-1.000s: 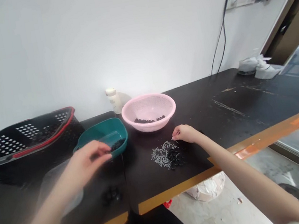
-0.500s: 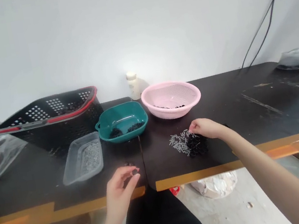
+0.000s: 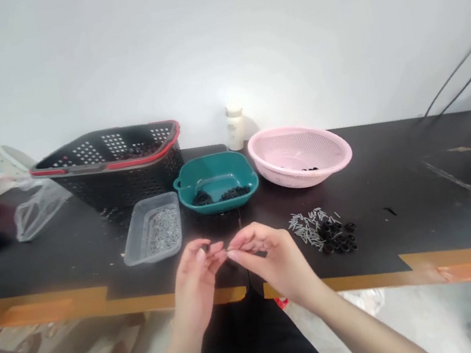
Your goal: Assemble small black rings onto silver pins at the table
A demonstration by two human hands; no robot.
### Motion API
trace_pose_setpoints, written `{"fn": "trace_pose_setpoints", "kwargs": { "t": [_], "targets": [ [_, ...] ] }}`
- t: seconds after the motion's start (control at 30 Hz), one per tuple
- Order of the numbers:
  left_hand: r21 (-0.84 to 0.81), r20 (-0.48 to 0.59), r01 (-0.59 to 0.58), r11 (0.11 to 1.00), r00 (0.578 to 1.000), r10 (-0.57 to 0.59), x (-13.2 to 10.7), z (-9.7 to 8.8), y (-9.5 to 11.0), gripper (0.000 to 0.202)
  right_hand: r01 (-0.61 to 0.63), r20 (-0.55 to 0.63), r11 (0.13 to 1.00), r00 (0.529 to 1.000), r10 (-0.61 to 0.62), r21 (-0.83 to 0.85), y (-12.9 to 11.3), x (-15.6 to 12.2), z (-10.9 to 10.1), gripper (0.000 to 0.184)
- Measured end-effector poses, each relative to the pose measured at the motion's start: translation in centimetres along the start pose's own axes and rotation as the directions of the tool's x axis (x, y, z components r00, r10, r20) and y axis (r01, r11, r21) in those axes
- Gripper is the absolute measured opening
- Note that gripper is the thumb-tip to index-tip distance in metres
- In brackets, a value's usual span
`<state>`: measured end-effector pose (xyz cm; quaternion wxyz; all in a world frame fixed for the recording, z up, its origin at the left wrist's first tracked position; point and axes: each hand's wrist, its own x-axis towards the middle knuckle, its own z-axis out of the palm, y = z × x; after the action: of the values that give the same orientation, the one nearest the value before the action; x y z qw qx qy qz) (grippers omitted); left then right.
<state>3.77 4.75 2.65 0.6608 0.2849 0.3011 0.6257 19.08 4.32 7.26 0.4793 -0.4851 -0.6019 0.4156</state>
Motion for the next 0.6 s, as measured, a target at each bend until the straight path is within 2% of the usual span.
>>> {"fn": "trace_pose_setpoints", "kwargs": {
  "t": [0.1,0.17,0.27,0.37,0.43,0.5,0.6],
  "targets": [
    [-0.152,-0.051,0.034,0.988,0.998,-0.042,0.0,0.4,0.1,0.029,0.076,-0.090,0.997,0.993,-0.075,0.007,-0.1,-0.1,1.7,0.016],
    [-0.249,-0.087,0.094,0.964,0.989,-0.119,-0.3,0.9,0.1,0.031,0.117,-0.109,0.993,0.987,-0.117,-0.001,-0.3,-0.2,2.5,0.014],
    [-0.370,-0.074,0.211,0.905,0.964,-0.255,-0.8,1.8,0.1,0.035,0.163,-0.138,0.986,0.976,-0.168,-0.046,-0.6,-0.5,3.3,0.017],
    [-0.433,-0.055,0.258,0.864,0.949,-0.311,-1.2,2.8,0.3,0.035,0.179,-0.185,0.975,0.962,-0.201,-0.129,-0.9,-0.6,3.8,0.021],
    [-0.419,-0.075,0.240,0.876,0.952,-0.297,-1.4,3.1,0.4,0.031,0.187,-0.198,0.967,0.955,-0.220,-0.171,-1.1,-0.7,3.9,0.024],
    [-0.361,-0.106,0.183,0.914,0.966,-0.235,-1.5,3.1,0.5,0.026,0.209,-0.185,0.954,0.950,-0.250,-0.216,-1.4,-0.7,3.6,0.026],
    [-0.247,-0.120,0.106,0.963,0.983,-0.139,-1.6,2.6,0.6,0.023,0.226,-0.099,0.920,0.958,-0.269,-0.320,-2.1,-0.8,2.7,0.025]
  ]
}}
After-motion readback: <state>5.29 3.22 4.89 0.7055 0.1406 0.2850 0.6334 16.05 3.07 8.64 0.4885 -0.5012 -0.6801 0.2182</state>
